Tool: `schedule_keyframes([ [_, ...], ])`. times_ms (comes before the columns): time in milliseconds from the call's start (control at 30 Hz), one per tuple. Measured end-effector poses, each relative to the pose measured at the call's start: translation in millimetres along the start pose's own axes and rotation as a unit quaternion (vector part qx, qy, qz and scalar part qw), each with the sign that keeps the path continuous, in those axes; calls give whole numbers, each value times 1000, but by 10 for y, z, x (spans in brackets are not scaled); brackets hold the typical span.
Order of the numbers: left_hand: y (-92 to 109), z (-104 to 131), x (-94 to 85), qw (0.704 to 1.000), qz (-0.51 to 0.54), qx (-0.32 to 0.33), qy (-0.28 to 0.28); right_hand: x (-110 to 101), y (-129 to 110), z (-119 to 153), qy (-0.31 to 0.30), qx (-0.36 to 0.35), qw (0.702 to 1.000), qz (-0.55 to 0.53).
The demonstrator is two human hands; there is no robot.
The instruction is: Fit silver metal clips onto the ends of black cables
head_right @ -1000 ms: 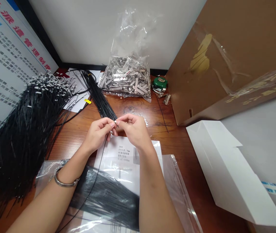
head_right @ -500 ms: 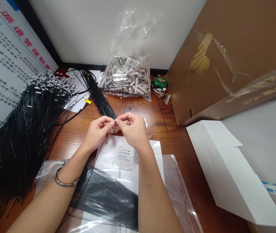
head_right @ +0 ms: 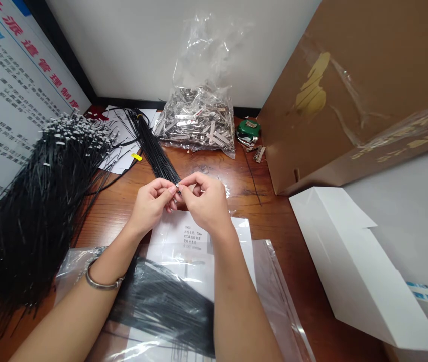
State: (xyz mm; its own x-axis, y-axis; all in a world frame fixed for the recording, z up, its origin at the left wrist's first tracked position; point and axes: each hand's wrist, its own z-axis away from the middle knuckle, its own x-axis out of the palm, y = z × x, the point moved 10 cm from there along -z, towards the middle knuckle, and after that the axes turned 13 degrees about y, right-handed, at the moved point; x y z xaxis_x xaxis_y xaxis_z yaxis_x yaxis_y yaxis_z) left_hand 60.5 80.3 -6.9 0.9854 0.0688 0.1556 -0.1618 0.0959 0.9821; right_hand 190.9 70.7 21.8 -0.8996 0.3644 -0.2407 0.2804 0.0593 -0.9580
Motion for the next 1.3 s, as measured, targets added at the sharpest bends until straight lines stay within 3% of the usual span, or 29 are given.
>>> schedule_keyframes([
  [333, -24, -4, -7, 1000, -10, 2, -4, 28, -39, 0, -18, -30, 999, 35],
  [667, -40, -9, -7, 1000, 6, -9, 11, 44, 22, 16, -19, -17, 998, 62],
  [1300, -10, -14, -46, 999, 13, -21, 29, 37, 99, 13, 8, 63, 997, -43],
])
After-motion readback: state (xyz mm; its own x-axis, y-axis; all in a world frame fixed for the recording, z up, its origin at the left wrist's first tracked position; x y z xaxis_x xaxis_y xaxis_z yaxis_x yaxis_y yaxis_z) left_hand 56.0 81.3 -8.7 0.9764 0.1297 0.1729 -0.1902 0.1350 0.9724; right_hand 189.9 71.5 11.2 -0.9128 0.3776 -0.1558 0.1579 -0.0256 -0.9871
